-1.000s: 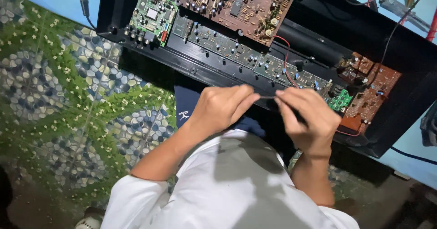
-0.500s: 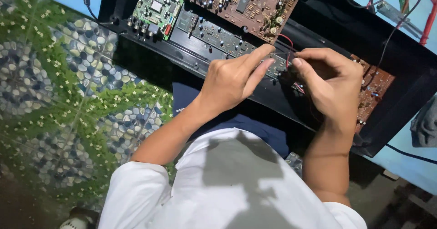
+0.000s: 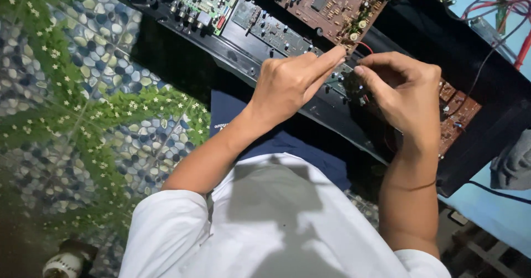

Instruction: The person works on an open electronic device, likely a television, by connecting wires to the circuit boards. They use their hands to hold and position the wires onto specific points on the board.

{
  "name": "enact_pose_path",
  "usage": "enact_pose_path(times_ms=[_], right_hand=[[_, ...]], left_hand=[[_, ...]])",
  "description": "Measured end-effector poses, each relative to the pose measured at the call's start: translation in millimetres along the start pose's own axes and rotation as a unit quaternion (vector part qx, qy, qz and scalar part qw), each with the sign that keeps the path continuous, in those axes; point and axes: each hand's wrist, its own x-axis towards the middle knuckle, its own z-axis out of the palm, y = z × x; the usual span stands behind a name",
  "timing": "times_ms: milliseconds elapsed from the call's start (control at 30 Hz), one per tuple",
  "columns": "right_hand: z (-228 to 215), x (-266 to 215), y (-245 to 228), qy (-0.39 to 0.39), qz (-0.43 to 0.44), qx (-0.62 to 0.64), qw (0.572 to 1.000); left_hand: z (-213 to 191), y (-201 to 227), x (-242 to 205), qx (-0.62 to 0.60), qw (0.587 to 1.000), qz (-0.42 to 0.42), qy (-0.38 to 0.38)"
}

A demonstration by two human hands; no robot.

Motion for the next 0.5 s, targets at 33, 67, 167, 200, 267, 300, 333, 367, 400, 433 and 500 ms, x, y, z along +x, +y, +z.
enact_pose_path(times_ms=[33,67,167,200,267,300,333,367,400,433,500], right_hand=[[0,-1,-2,-0.003,0.000,0.000,1.000],[-1,-2,-4,0.002,-0.018,-0.023,1.000],[-8,-7,-8,0.003,-0.047,-0.064,0.997],[-11,-8,-10,-0.002,-0.059,-0.082,0.995],[-12,-15,-18,-0.001,-0.067,-0.104,0.992],[-12,-19,-22,0.001,-0.074,-0.127,0.989],[-9,-22,-19,-0.002,-0.075,-0.126,0.989],[-7,-26,-16,0.010,-0.076,-0.129,0.989],[-5,-31,-13,0.022,-0.076,-0.133,0.988],[-4,-33,-12,0.023,-0.075,-0.134,0.988],[-1,-39,-11,0.023,-0.070,-0.112,0.991]], left_hand=[[0,-1,-1,0.000,1.000,-0.003,0.001],[0,-2,-1,0.000,1.000,-0.003,0.002],[-3,-1,-4,-0.043,0.999,0.021,-0.017],[-6,-1,-5,-0.083,0.995,0.044,-0.036],[-4,6,-11,-0.086,0.994,0.048,-0.047],[-4,10,-15,-0.091,0.993,0.053,-0.059],[-2,11,-17,-0.090,0.993,0.051,-0.059],[0,13,-18,-0.096,0.993,0.043,-0.051],[2,15,-19,-0.102,0.993,0.034,-0.043],[4,16,-20,-0.103,0.993,0.035,-0.043],[6,18,-24,-0.111,0.991,0.041,-0.069]])
